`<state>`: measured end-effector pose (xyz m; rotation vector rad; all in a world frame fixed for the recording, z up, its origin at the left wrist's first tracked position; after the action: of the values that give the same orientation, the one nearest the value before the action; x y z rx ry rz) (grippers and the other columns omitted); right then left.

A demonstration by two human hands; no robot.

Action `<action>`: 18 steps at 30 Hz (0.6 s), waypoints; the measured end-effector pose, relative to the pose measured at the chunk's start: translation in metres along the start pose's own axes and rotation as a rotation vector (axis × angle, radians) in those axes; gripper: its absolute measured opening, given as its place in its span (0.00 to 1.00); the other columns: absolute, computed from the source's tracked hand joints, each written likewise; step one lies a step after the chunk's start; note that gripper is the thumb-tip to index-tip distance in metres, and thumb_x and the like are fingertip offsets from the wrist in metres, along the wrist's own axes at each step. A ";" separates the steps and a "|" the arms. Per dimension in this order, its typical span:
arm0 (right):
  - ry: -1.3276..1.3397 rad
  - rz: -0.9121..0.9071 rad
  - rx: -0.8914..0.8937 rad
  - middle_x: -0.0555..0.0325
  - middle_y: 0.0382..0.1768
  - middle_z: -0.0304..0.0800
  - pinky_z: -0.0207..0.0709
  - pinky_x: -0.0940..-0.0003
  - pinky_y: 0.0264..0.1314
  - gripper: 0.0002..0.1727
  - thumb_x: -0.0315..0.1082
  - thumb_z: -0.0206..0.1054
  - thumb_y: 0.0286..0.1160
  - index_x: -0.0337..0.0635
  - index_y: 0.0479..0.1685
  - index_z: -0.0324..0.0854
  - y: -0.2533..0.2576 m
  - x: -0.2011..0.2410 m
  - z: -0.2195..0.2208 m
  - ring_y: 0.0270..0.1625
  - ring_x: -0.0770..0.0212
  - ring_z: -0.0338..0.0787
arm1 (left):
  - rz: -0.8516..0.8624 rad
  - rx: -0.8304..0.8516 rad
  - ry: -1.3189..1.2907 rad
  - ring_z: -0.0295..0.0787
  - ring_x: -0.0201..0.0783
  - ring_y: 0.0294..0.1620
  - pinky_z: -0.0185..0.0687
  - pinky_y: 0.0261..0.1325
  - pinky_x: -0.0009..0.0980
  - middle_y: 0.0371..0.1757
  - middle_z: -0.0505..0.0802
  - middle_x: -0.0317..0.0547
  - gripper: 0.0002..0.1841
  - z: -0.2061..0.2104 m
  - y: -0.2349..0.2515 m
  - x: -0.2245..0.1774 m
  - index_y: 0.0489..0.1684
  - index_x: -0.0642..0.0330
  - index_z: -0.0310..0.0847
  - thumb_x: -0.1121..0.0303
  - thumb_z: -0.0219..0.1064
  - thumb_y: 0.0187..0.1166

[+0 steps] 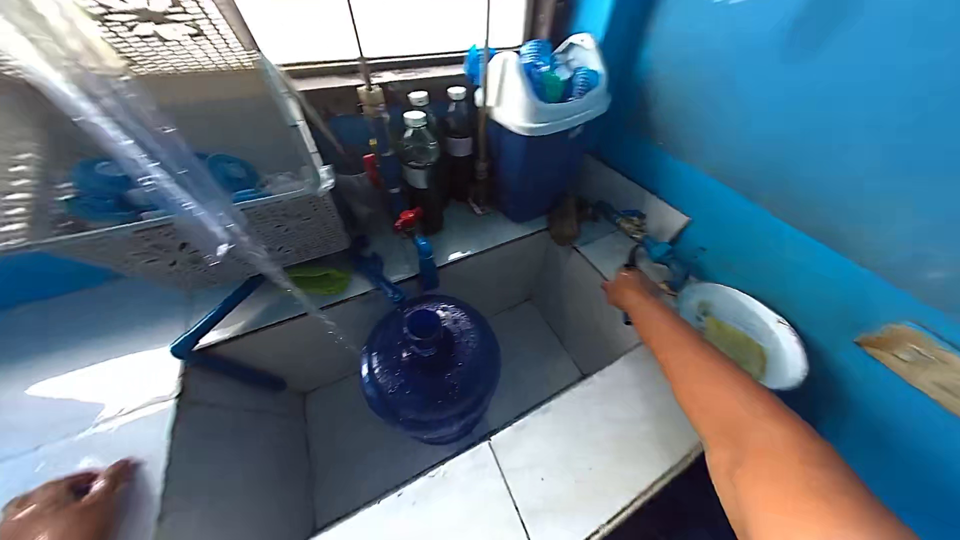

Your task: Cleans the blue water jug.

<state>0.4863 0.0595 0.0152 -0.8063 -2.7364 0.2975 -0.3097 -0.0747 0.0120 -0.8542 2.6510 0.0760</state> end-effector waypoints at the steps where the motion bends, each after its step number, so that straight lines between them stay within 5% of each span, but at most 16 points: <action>1: -0.030 0.025 -0.009 0.20 0.77 0.70 0.70 0.28 0.75 0.36 0.41 0.70 0.81 0.23 0.80 0.66 0.015 -0.004 0.008 0.78 0.24 0.76 | -0.022 -0.044 0.001 0.60 0.72 0.86 0.45 0.87 0.66 0.80 0.71 0.81 0.33 0.003 -0.011 -0.002 0.72 0.78 0.74 0.52 0.62 0.84; 3: -0.049 0.064 -0.008 0.18 0.81 0.61 0.71 0.31 0.75 0.47 0.27 0.76 0.68 0.21 0.86 0.53 0.022 -0.005 0.013 0.79 0.23 0.74 | -0.015 -0.166 0.002 0.46 0.75 0.91 0.32 0.88 0.72 0.87 0.60 0.82 0.37 0.010 -0.025 -0.017 0.80 0.75 0.68 0.50 0.63 0.83; 5: 0.108 0.035 0.004 0.19 0.81 0.61 0.75 0.35 0.73 0.46 0.19 0.70 0.68 0.25 0.89 0.48 0.001 -0.002 0.010 0.75 0.27 0.78 | 0.103 -0.187 -0.022 0.46 0.79 0.90 0.33 0.87 0.74 0.86 0.60 0.84 0.35 0.019 -0.040 -0.061 0.79 0.76 0.69 0.53 0.64 0.83; 7: 0.386 -0.091 0.047 0.28 0.68 0.78 0.85 0.46 0.50 0.35 0.18 0.60 0.74 0.30 0.86 0.60 -0.040 0.002 0.018 0.50 0.41 0.90 | 0.211 -0.009 -0.153 0.53 0.76 0.88 0.40 0.87 0.72 0.85 0.65 0.79 0.30 0.038 -0.055 -0.117 0.76 0.76 0.73 0.57 0.63 0.86; 8: 0.516 -0.184 0.116 0.34 0.62 0.82 0.83 0.55 0.40 0.31 0.17 0.58 0.76 0.31 0.83 0.64 -0.069 0.012 0.023 0.39 0.51 0.87 | 0.257 0.110 -0.247 0.59 0.71 0.87 0.45 0.87 0.68 0.83 0.70 0.74 0.26 0.049 -0.064 -0.147 0.72 0.73 0.77 0.58 0.60 0.88; 11: 0.557 -0.650 0.294 0.42 0.52 0.90 0.82 0.72 0.38 0.23 0.25 0.60 0.79 0.26 0.73 0.75 -0.159 0.061 0.035 0.36 0.67 0.87 | 0.437 0.387 -0.527 0.74 0.57 0.81 0.62 0.84 0.56 0.75 0.82 0.64 0.22 0.073 -0.095 -0.241 0.69 0.69 0.81 0.60 0.51 0.93; 13: 0.360 -1.033 0.156 0.39 0.52 0.94 0.86 0.59 0.60 0.19 0.31 0.62 0.82 0.27 0.64 0.86 -0.203 0.096 0.036 0.51 0.53 0.95 | 0.583 0.503 -0.617 0.73 0.53 0.83 0.59 0.87 0.51 0.78 0.81 0.63 0.25 0.081 -0.107 -0.293 0.75 0.70 0.77 0.60 0.45 0.95; 15: 0.172 -1.231 -0.057 0.35 0.44 0.94 0.88 0.43 0.51 0.18 0.33 0.63 0.82 0.29 0.60 0.88 -0.223 0.123 0.035 0.45 0.39 0.95 | 0.699 0.581 -0.618 0.69 0.50 0.87 0.54 0.91 0.48 0.82 0.78 0.60 0.27 0.090 -0.110 -0.330 0.80 0.70 0.72 0.60 0.40 0.96; 18: -0.128 -1.169 -0.050 0.32 0.45 0.91 0.86 0.37 0.44 0.17 0.33 0.63 0.85 0.29 0.62 0.86 -0.227 0.151 0.028 0.43 0.34 0.94 | 0.698 0.585 -0.645 0.80 0.52 0.77 0.65 0.82 0.49 0.70 0.86 0.64 0.23 0.104 -0.106 -0.346 0.70 0.73 0.80 0.64 0.45 0.96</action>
<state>0.2418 -0.0472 0.0801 0.8616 -2.7987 0.0149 0.0453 0.0478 0.0412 0.2681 2.0404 -0.2077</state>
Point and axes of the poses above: each hand's wrist, its own y-axis towards the middle knuckle, its own z-axis out of the palm, x = y × z, the point moved 6 cm from there along y, towards the middle knuckle
